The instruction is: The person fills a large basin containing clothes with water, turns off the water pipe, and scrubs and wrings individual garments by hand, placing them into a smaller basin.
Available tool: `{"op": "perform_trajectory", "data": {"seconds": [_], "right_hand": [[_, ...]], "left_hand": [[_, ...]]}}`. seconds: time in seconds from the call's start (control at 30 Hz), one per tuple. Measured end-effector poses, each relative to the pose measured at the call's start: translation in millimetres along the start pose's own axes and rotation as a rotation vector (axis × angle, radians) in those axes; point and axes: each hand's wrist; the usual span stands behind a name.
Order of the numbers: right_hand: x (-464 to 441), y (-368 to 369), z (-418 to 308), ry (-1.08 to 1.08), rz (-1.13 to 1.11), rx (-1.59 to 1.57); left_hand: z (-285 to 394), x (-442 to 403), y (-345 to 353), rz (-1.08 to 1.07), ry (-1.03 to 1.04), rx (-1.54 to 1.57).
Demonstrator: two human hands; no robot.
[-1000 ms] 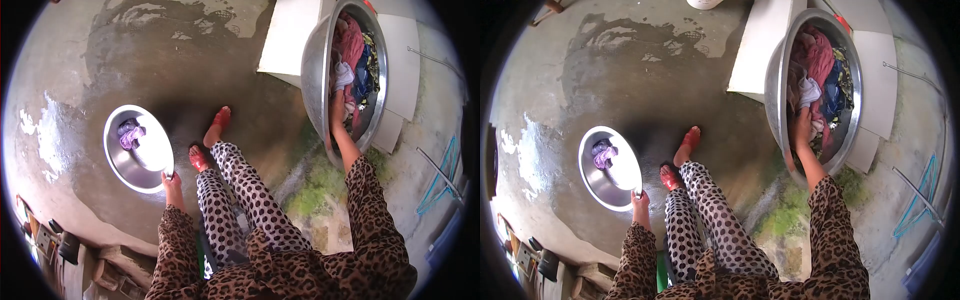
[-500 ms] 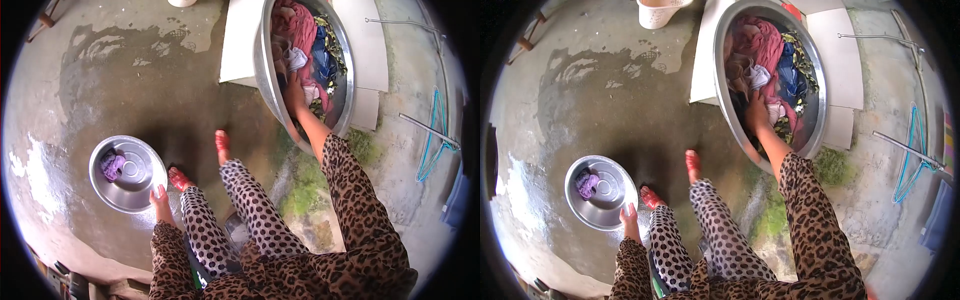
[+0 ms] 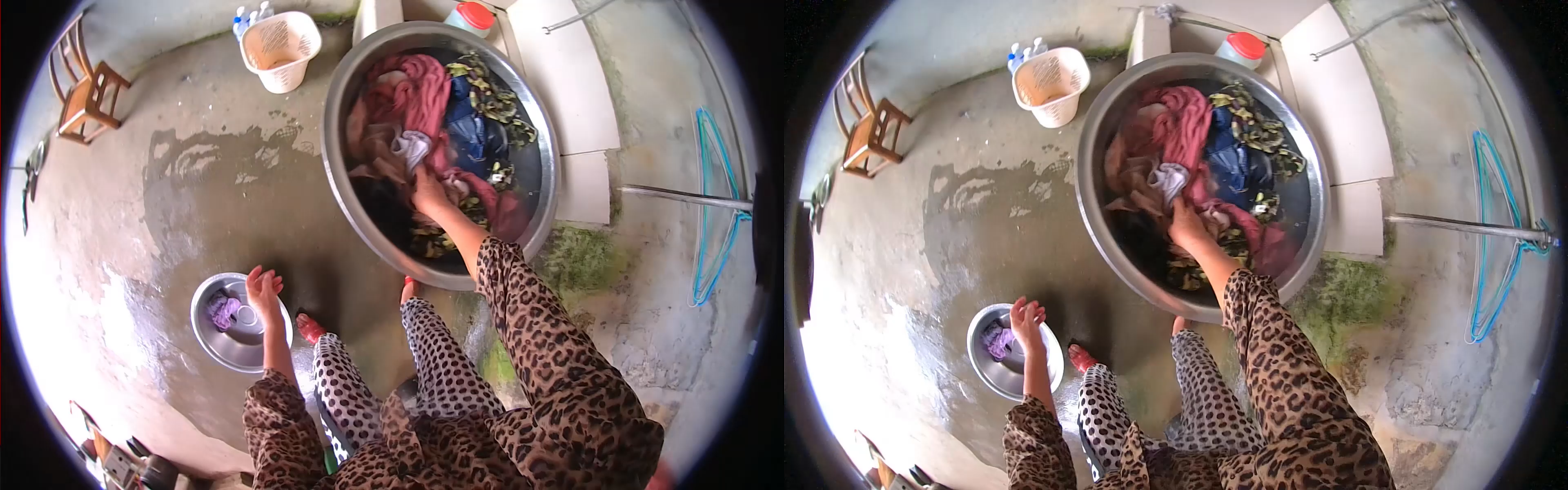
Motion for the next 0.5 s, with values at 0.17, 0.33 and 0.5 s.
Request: {"op": "perform_trajectory", "data": {"seconds": [0.17, 0.33, 0.5], "right_hand": [[33.2, -87.7, -7.6, -0.040, 0.129, -0.148], [32.4, -220.8, 25.4, 0.199, 0.086, -0.745], [36.2, -310.2, 37.5, 0.259, 0.172, -1.291]], "left_hand": [[115.7, 132.5, 129.2, -0.325, 0.250, 0.045], [123.8, 206.8, 226.5, -0.536, 0.441, -0.375], [103.1, 219.5, 277.3, -0.459, 0.815, -0.792]]}}
Point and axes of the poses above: each hand's wrist, its own x-axis away from the middle knuckle, its own y-axis out of the palm, z = x × y, and after that the axes turned 9 degrees about z, right-handed
